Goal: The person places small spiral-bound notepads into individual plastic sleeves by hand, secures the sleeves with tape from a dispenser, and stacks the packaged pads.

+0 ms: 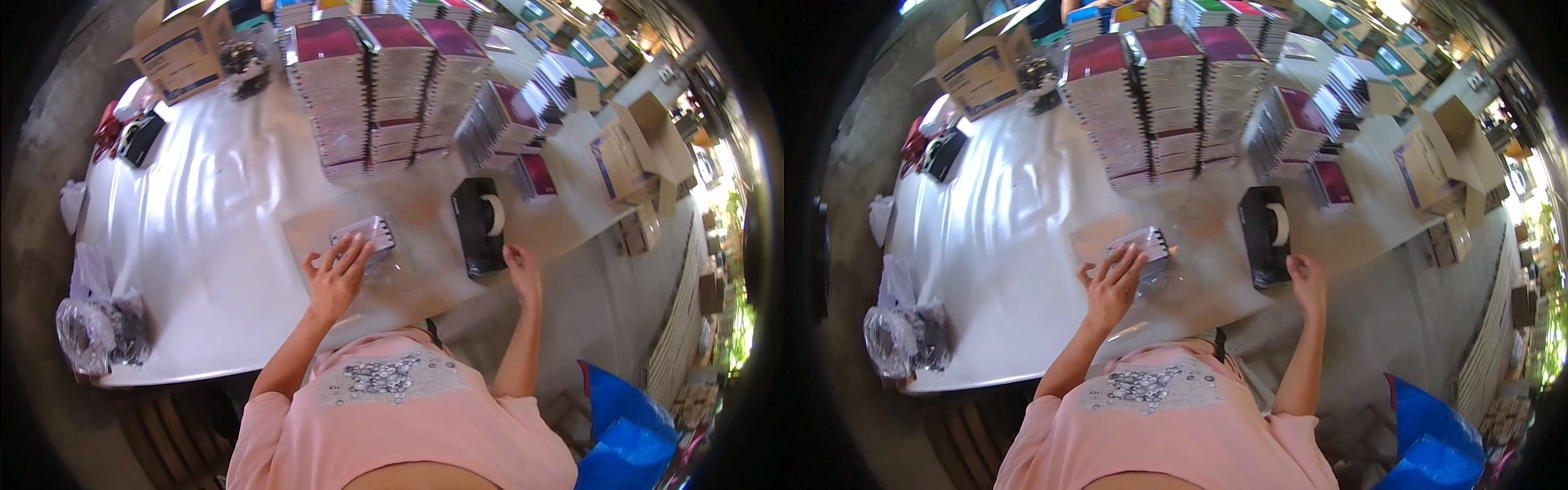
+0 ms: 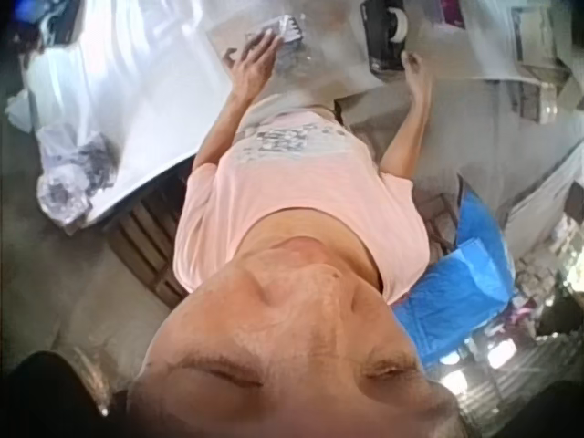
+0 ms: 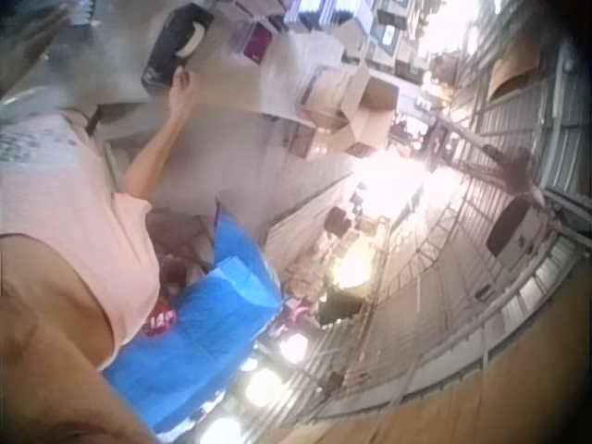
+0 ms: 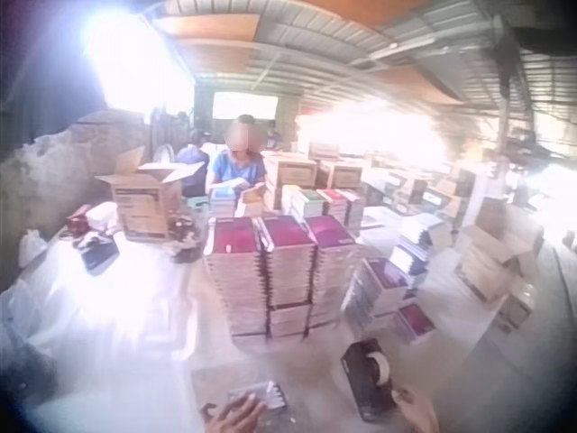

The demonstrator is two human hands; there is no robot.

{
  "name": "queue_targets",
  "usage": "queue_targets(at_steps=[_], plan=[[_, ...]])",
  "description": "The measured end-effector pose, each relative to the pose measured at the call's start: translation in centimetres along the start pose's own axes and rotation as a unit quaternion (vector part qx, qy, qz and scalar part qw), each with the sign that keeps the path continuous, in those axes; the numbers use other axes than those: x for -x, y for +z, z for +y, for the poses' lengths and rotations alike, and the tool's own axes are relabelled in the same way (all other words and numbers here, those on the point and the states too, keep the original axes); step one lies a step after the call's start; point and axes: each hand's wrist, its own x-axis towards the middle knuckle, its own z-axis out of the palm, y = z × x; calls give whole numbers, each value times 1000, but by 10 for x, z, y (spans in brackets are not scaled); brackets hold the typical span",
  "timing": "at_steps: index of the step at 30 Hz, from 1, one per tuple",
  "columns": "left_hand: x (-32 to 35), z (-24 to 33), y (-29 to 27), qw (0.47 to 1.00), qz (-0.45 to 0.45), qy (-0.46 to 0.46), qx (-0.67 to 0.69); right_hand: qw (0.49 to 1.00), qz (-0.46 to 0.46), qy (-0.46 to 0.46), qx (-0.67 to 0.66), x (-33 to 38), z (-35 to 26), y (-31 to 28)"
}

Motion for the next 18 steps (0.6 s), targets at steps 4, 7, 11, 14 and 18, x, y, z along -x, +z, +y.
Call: queue_targets(at_steps=[4,7,11,14,18], plan=[[-2,-3,-1,1000,22,10,8,971,-139,154,-120,-1,-5,0],[-4,-3,-2,1000,19,12,7,958,-139,185,-168,-1,-22,0],[-5,-5,-1,999,28,14,0,921,-163,188,-300,3,-2,1],[-5,-5,-2,1000,26,12,7,857,-111,163,-477,24,23,9],[-5,-3,-3,1000,21,8,16,791,-109,77,-597,46,56,15]])
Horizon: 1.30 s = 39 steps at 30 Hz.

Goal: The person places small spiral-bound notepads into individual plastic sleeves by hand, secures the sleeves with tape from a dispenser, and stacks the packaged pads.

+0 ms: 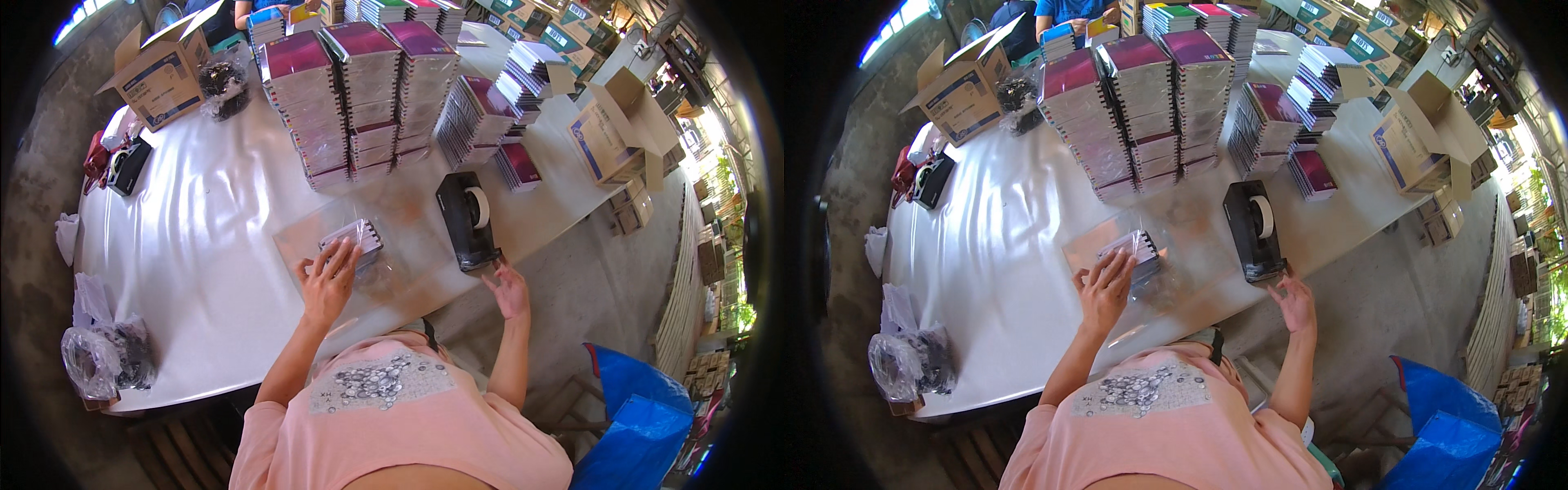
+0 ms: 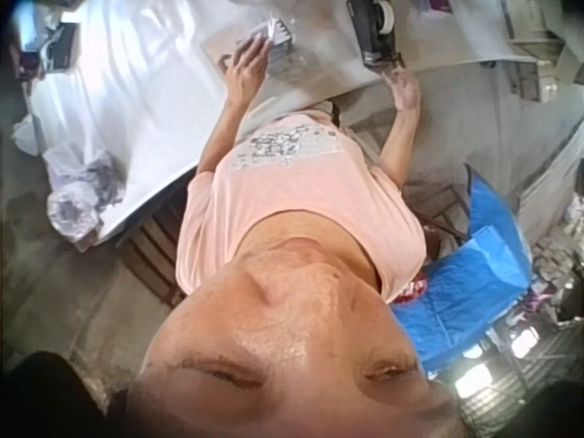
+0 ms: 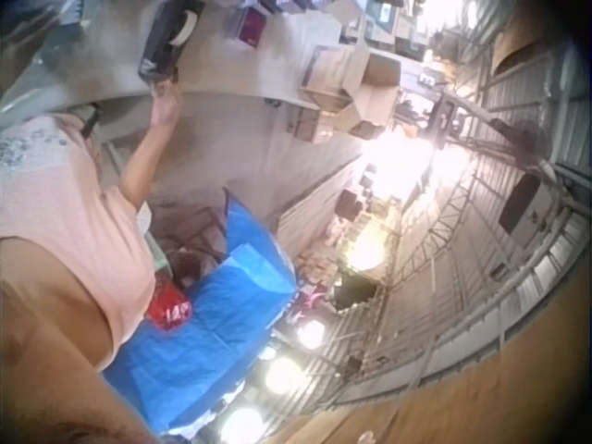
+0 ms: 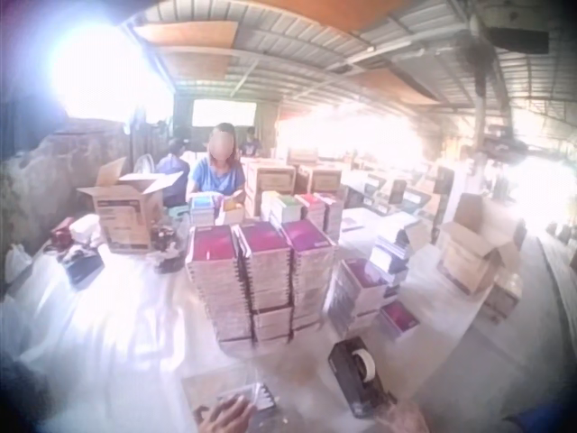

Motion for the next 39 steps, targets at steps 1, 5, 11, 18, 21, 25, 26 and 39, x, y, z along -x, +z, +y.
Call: queue_targets(at_steps=[1,5,11,18,21,25,26,39], plan=[[-1,0,-2,1000,1,-7,8,999,-18,-32,30,4,3,2],[0,0,1,1000,9,-4,25,915,75,-67,390,15,8,7],[2,-2,2,998,22,-26,59,540,207,-356,734,30,-23,73],[10,-10,18,985,71,-39,150,954,-64,-97,278,23,32,218],[10,-9,12,988,48,-55,139,969,-101,16,224,20,50,249],[9,-9,13,983,71,-56,160,972,-73,51,219,8,75,253],[7,-10,10,983,72,-60,160,972,-52,65,219,5,81,251],[-43,1,-32,976,-182,-71,97,886,-46,-229,402,-20,147,185]])
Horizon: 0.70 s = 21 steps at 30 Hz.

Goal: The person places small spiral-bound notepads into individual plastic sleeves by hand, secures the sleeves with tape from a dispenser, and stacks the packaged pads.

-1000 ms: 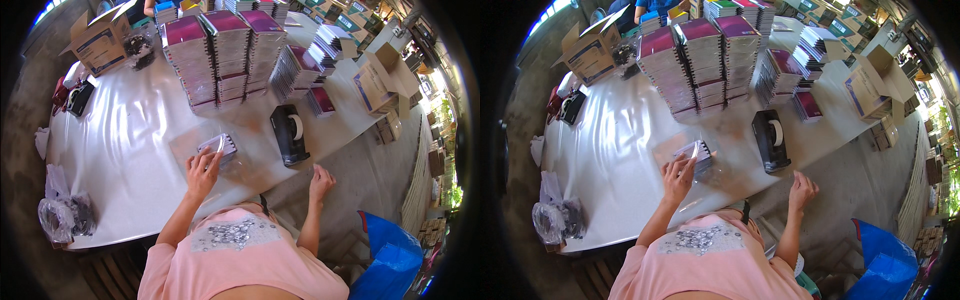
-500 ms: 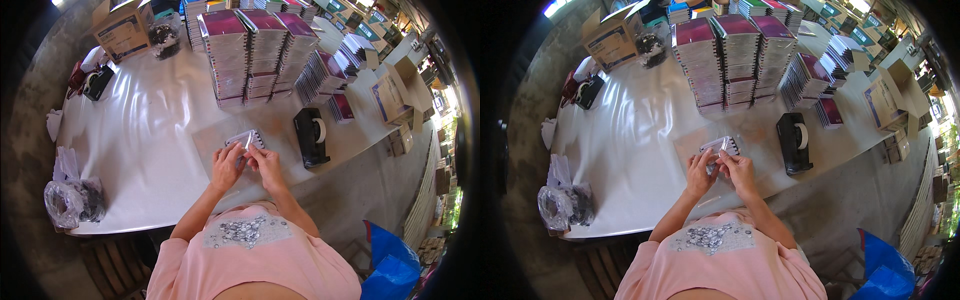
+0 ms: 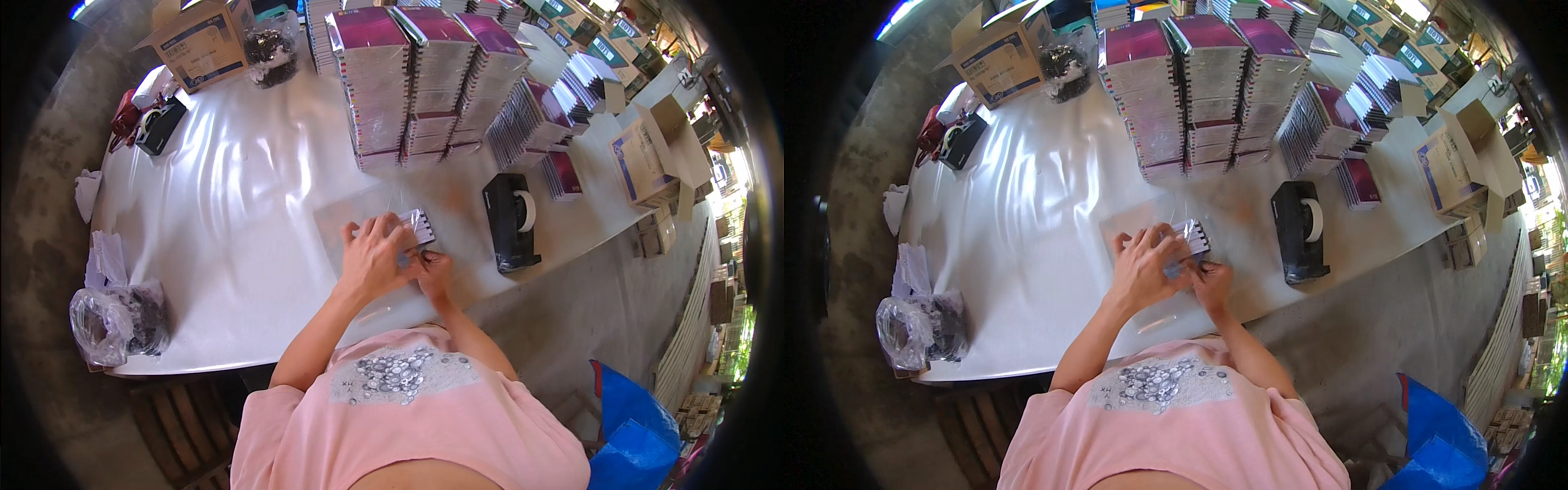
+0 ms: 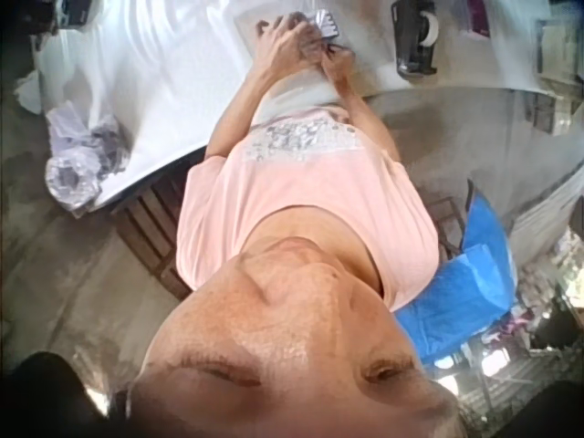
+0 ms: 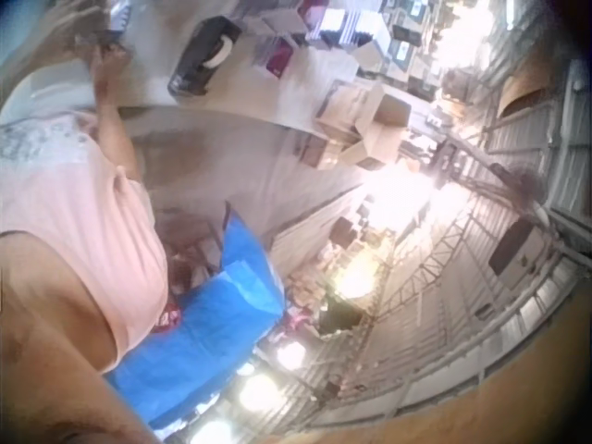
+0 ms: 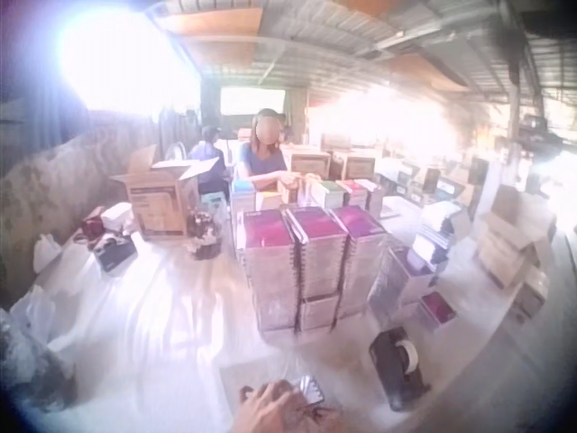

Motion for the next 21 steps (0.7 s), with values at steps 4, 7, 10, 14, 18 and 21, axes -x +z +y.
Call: queue_targets(at_steps=[4,7,10,14,18,21], plan=[[-29,9,7,991,-106,-74,-44,998,-52,0,36,-4,-2,1],[-43,1,14,987,-133,-87,4,947,-310,88,15,0,-19,-6],[-28,-8,-5,960,-44,-121,249,845,-402,255,-243,15,-14,-13],[24,-31,4,839,66,-56,537,837,-371,157,-371,-17,27,-34],[60,-31,39,978,-26,-154,137,846,-283,163,-422,-54,-32,-25],[69,-40,76,961,25,-220,165,895,-415,46,-154,-59,-36,-22]])
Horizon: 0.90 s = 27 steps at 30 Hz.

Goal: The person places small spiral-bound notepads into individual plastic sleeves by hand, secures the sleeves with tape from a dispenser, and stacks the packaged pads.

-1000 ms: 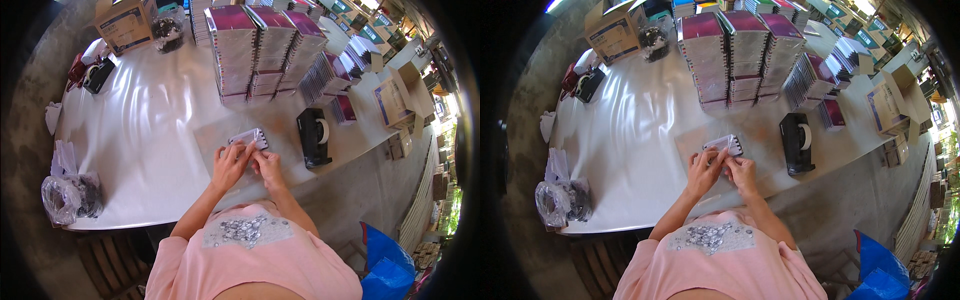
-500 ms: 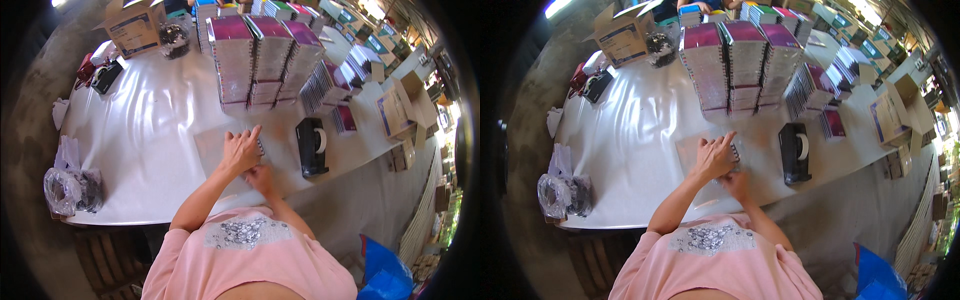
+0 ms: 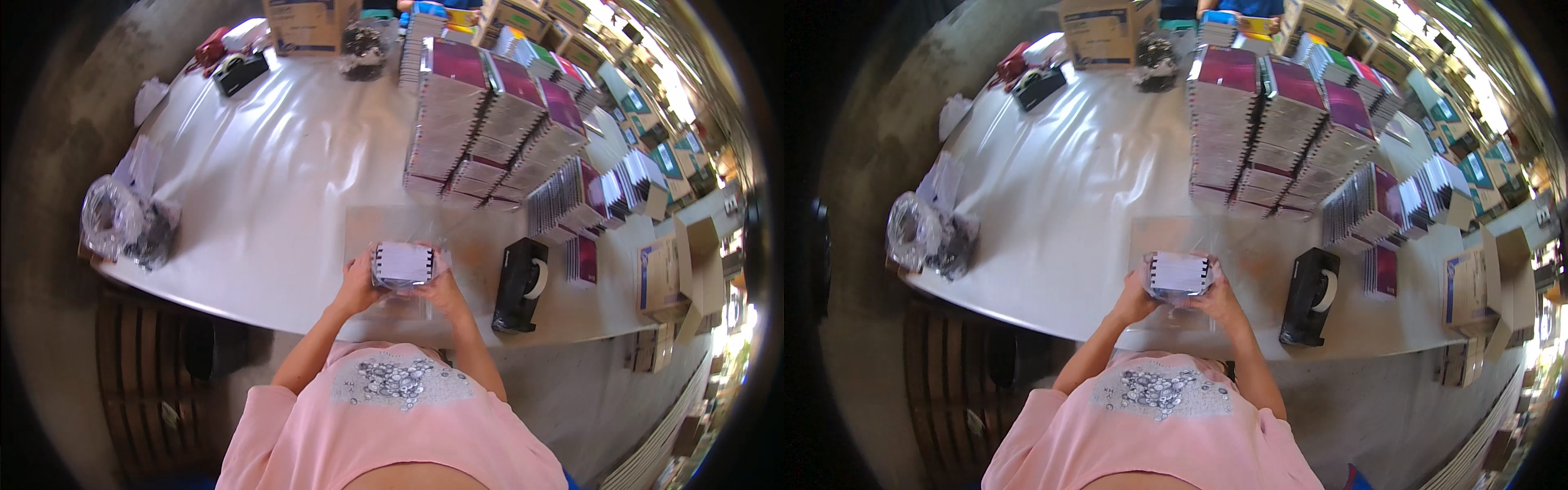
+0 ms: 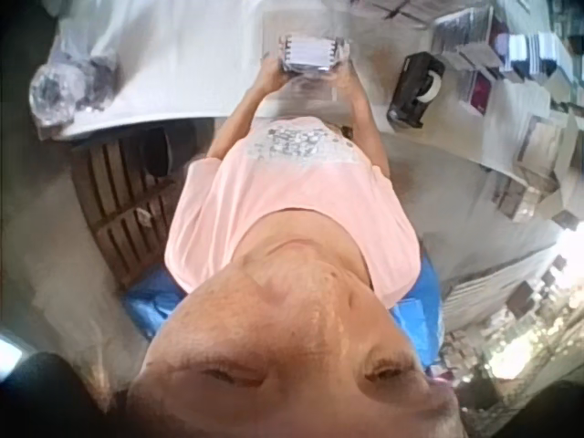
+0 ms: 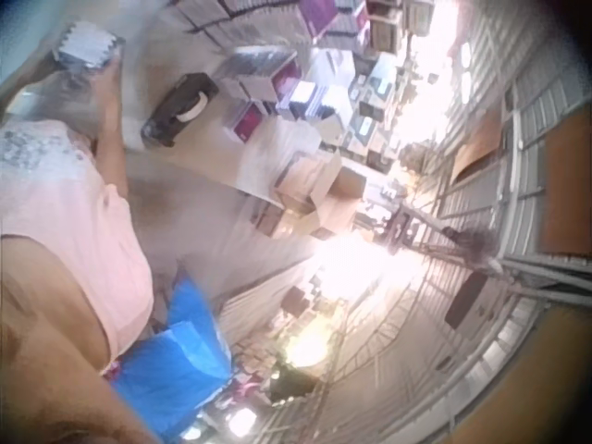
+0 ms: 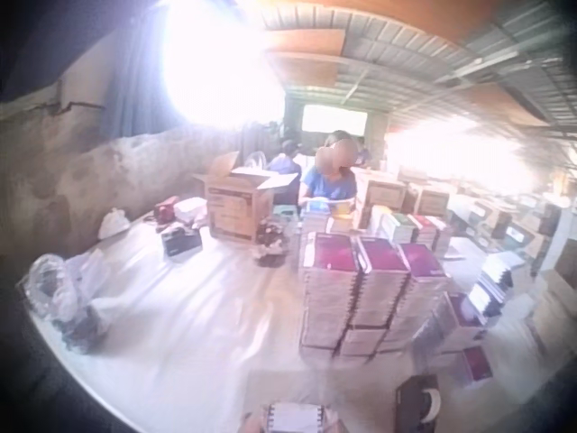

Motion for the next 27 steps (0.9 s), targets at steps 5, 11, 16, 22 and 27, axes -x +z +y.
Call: queue_targets(at_steps=[5,11,16,22,27], plan=[[0,42,-49,986,96,53,123,986,9,-165,-4,-1,-36,-12],[-21,63,-84,942,143,297,-63,940,-56,-242,236,-10,-69,-32],[2,57,-98,938,226,142,220,982,90,-157,51,25,-35,-43],[20,12,-58,983,31,164,75,954,59,-141,256,38,-31,-5],[8,11,-65,980,3,186,63,899,1,-189,395,21,-36,-15]])
